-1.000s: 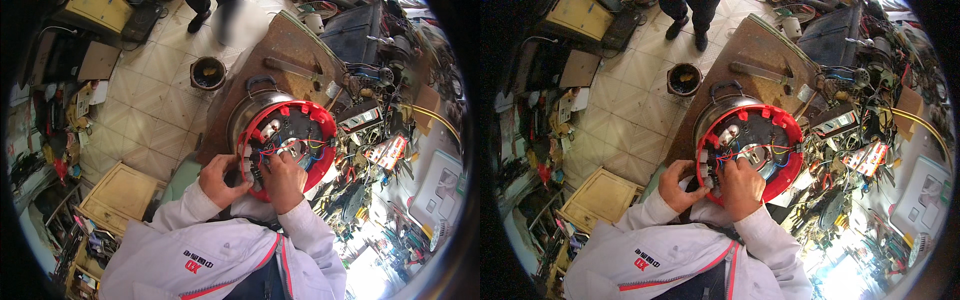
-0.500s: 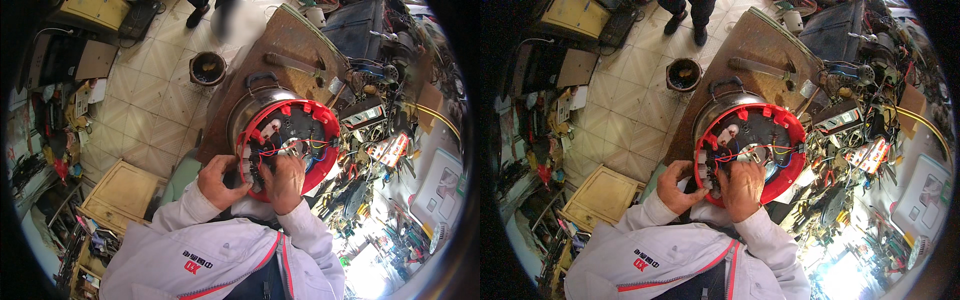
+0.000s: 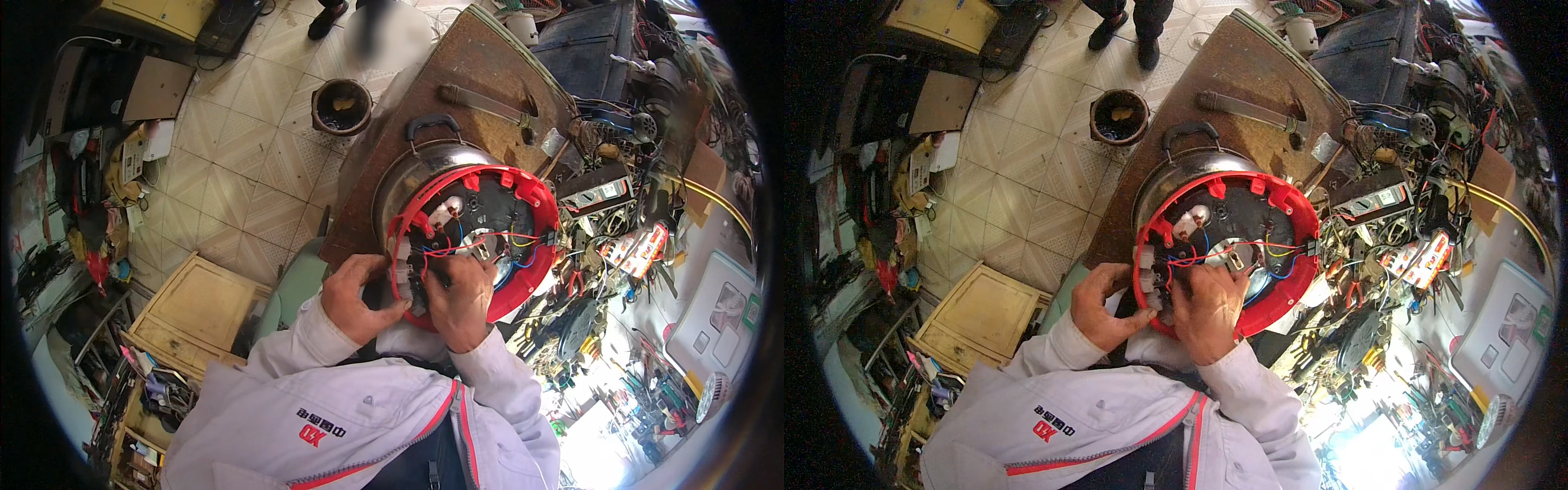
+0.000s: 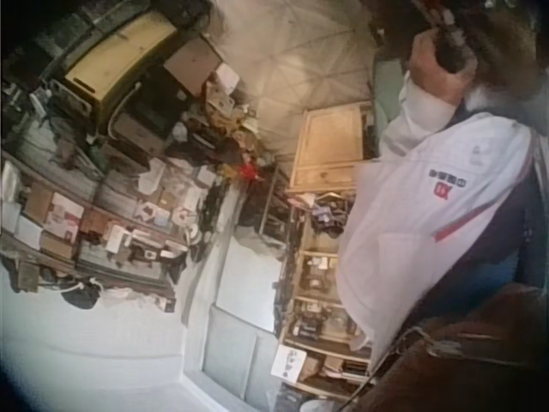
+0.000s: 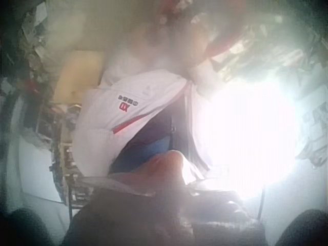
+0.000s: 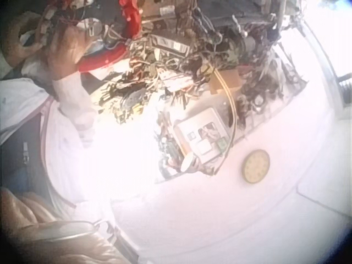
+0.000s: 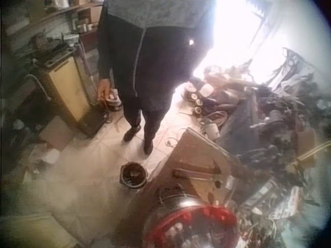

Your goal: The person works on a red circular electronic device with multiple wires and components. They use a multimeter to test connections, adjust wires, and retrieve a small component from a shelf. The person repeatedly tests the device, which lights up during testing, and continues to manipulate the internal wiring.

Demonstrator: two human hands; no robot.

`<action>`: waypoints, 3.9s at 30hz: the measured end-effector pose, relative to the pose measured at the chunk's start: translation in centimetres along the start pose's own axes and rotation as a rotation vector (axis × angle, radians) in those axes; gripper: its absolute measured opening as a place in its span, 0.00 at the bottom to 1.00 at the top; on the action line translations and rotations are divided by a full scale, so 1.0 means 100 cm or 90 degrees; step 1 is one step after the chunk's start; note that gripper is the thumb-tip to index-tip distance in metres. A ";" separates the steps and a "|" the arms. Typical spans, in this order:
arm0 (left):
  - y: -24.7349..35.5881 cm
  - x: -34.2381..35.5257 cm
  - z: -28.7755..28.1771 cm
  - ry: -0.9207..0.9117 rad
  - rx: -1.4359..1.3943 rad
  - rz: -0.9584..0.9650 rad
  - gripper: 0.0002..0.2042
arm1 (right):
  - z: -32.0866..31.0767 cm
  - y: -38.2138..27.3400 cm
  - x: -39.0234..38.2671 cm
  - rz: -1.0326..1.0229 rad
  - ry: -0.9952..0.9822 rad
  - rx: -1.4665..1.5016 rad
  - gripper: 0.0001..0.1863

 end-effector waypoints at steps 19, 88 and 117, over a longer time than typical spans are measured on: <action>-0.003 -0.001 -0.001 -0.029 -0.019 -0.020 0.29 | -0.001 -0.005 0.001 -0.009 -0.008 0.033 0.06; 0.011 -0.009 0.002 0.087 0.143 0.128 0.32 | -0.026 0.016 -0.044 -0.070 0.296 0.295 0.10; 0.070 0.016 0.078 -0.164 -0.262 0.247 0.06 | 0.009 0.177 -0.174 0.282 0.326 0.360 0.09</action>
Point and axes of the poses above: each hand's wrist, its own x-axis towards the middle knuckle, its own z-axis out of the palm, y = z × x, the point moved 4 cm from there along x, towards the middle knuckle, and after that the axes turned 1 degree about x, right-handed, at the moved point
